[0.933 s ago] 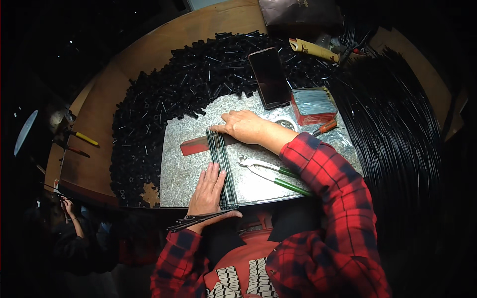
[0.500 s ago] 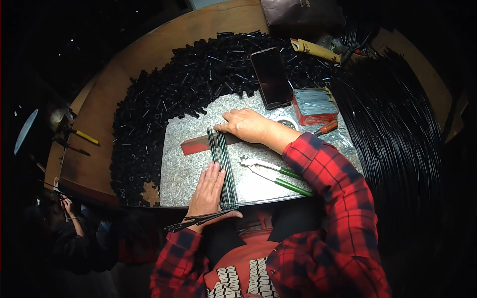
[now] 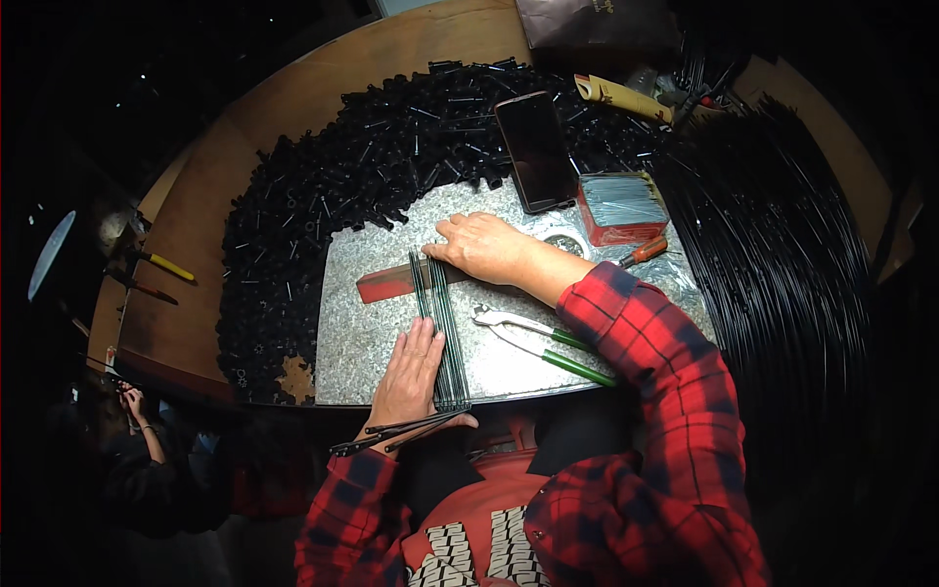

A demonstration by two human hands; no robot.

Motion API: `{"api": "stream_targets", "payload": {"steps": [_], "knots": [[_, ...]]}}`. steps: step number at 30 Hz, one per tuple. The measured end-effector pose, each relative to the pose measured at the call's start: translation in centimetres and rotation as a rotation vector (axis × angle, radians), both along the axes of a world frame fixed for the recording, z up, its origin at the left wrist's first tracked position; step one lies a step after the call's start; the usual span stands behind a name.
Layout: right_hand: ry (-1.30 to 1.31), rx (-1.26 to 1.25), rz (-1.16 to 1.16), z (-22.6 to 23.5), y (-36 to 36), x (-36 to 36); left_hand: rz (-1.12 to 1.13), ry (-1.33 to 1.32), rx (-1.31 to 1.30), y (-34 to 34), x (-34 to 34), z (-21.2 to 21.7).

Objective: Assembling long black rods into a connector housing using pliers and a hammer at a manufacturing workbench.

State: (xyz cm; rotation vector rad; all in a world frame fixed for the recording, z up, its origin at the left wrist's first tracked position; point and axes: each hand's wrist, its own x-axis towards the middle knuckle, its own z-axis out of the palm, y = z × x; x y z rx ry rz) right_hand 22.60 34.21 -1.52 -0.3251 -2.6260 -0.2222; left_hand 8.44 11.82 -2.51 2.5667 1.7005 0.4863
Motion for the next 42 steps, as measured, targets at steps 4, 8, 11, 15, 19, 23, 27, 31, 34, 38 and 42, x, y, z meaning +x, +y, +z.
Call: {"api": "stream_targets", "payload": {"steps": [4, 8, 11, 15, 19, 23, 27, 31, 34, 38, 42], "knots": [[0.031, -0.045, 0.015, 0.1, -0.1, 0.2, 0.0, 0.007, 0.007, -0.1, -0.1, 0.0], [0.011, -0.087, 0.003, 0.2, -0.2, 0.1, -0.006, -0.001, 0.008, -0.1, -0.2, 0.0], [0.01, -0.061, -0.003, 0.2, -0.3, 0.2, -0.014, -0.029, 0.012, -0.1, -0.1, 0.0], [-0.012, -0.05, -0.019, 0.4, -0.6, 0.0, -0.003, -0.011, 0.002, -0.1, 0.0, 0.1], [0.006, -0.066, -0.012, 0.5, -0.7, 0.1, -0.016, -0.023, 0.019, 0.0, -0.2, -0.1], [0.042, -0.095, 0.008, 0.3, -0.5, 0.2, -0.029, -0.034, 0.014, 0.0, -0.4, -0.2], [0.029, -0.178, 0.01, 1.0, -0.7, 0.3, -0.006, -0.024, 0.012, -0.2, -0.5, -0.1], [-0.007, -0.201, 0.001, 0.8, -0.6, 0.6, -0.018, -0.031, 0.032, 0.1, -0.6, -0.7], [0.022, -0.192, -0.028, 0.8, -0.6, 0.2, -0.024, 0.019, 0.048, 0.1, -1.1, -1.0], [0.049, -0.198, -0.006, 0.7, -0.6, -0.3, -0.024, 0.008, 0.024, -0.2, -0.7, -0.1], [0.128, -0.213, 0.049, 1.1, -1.1, -1.2, 0.012, -0.035, 0.027, -0.3, -0.4, 0.1]]}}
